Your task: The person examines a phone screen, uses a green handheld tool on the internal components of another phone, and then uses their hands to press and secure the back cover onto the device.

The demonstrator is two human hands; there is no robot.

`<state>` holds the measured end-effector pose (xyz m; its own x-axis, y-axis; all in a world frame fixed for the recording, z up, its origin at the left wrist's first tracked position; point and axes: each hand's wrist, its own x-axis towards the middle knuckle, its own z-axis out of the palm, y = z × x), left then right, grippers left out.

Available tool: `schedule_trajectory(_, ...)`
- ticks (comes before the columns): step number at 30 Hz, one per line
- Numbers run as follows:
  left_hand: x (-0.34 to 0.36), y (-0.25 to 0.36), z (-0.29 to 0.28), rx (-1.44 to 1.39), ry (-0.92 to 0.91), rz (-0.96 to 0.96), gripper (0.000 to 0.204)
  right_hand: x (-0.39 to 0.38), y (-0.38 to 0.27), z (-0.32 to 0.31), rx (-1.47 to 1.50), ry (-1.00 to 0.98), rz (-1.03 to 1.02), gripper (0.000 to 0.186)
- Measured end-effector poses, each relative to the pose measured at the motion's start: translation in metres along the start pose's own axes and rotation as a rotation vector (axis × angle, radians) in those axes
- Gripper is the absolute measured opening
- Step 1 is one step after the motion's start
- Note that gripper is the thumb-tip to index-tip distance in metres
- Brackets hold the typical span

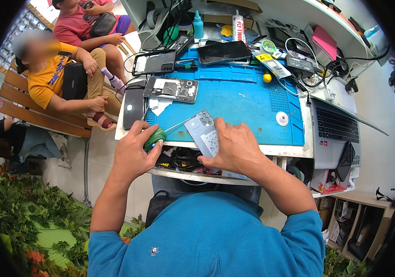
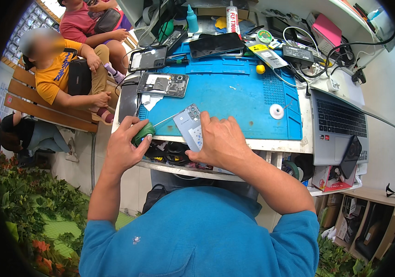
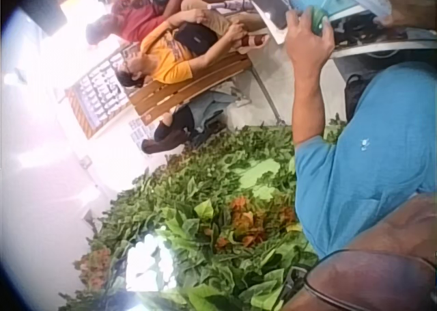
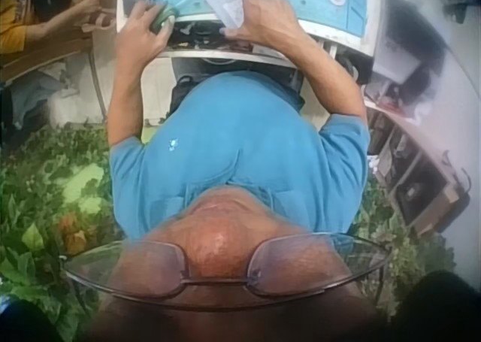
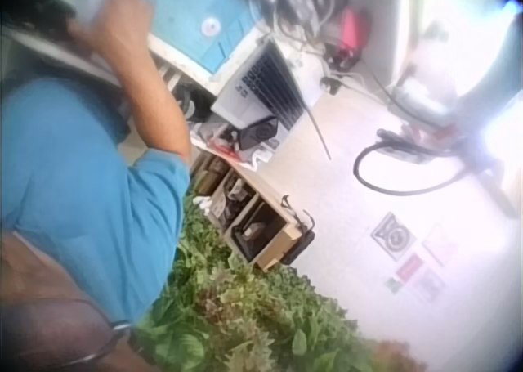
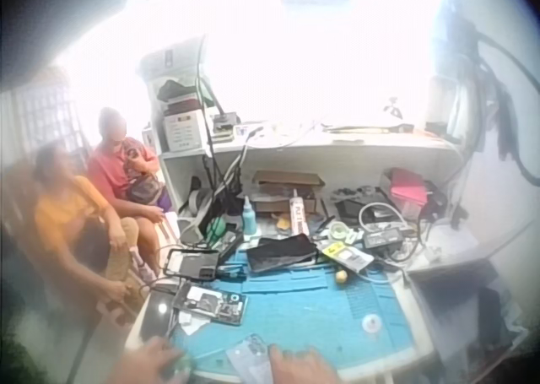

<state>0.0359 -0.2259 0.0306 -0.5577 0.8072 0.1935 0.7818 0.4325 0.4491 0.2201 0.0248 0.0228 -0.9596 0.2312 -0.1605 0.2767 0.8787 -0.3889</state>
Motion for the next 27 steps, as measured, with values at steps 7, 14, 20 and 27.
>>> schedule_trajectory(7,0.009,0.005,0.010,0.006,0.005,0.013,0.042,0.001,0.001,0.002,-0.001,0.005,0.007,0.098)
schedule_trajectory(14,0.014,0.007,0.016,0.002,0.036,0.062,0.039,0.000,0.003,0.005,0.001,0.038,-0.010,0.098)
schedule_trajectory(20,0.017,0.007,0.016,0.008,0.024,0.043,0.042,0.001,0.001,0.004,-0.006,0.021,-0.002,0.097)
schedule_trajectory(27,0.021,0.008,0.017,-0.006,0.035,0.046,0.043,0.001,0.002,0.005,-0.012,0.043,-0.004,0.096)
